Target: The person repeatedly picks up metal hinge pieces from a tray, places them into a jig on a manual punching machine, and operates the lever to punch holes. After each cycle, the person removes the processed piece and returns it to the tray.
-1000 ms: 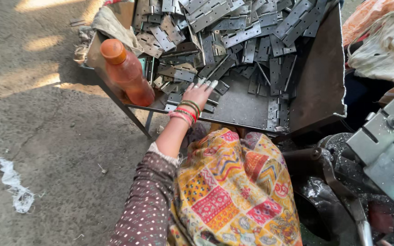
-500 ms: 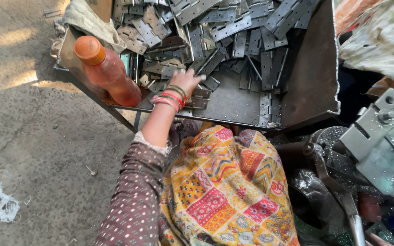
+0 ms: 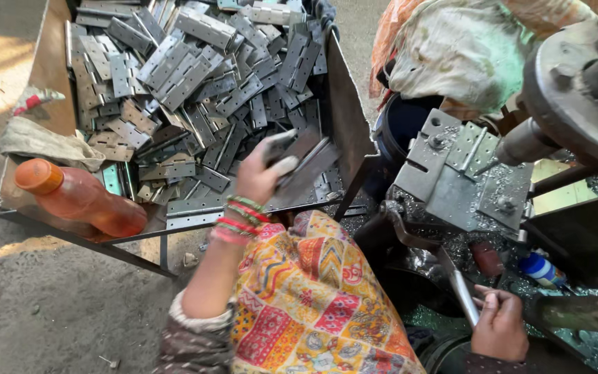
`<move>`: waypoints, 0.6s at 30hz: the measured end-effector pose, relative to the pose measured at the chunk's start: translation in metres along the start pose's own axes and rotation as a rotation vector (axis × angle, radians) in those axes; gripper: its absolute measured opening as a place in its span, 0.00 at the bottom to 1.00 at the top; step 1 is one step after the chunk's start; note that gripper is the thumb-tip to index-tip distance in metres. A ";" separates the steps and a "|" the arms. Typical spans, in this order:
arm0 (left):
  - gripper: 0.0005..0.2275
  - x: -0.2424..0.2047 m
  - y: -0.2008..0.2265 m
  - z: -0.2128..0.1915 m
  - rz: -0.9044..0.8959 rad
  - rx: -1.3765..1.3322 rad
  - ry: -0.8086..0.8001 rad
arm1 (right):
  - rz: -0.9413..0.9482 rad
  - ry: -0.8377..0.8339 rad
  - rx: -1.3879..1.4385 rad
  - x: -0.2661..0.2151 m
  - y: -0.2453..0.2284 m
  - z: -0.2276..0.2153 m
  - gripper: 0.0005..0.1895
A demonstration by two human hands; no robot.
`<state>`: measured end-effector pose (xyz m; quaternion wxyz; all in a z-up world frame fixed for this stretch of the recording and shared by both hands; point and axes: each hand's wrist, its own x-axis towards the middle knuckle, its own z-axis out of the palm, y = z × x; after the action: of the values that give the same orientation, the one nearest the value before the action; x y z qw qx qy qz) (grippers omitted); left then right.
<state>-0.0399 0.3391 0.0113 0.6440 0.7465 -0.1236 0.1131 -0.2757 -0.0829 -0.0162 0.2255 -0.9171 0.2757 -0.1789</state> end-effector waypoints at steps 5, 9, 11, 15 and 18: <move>0.23 0.053 -0.006 0.114 -0.197 -0.733 -0.032 | 0.015 -0.020 0.069 0.003 0.000 0.000 0.10; 0.23 0.056 -0.052 0.155 -0.281 -0.392 0.083 | 0.044 -0.067 0.127 0.005 0.010 0.001 0.09; 0.22 0.066 -0.072 0.155 -0.308 -0.391 0.123 | -0.006 -0.037 0.198 0.011 0.007 0.007 0.09; 0.22 0.053 -0.093 0.147 -0.377 -0.472 0.143 | -0.028 -0.001 0.170 0.003 0.006 0.007 0.09; 0.21 0.043 -0.074 0.153 -0.356 -0.346 0.187 | -0.020 0.005 0.145 -0.001 0.004 0.002 0.09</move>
<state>0.0263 0.1959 -0.0655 0.7805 0.6215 0.0520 0.0436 -0.2777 -0.0843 -0.0200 0.2887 -0.9007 0.2536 -0.2026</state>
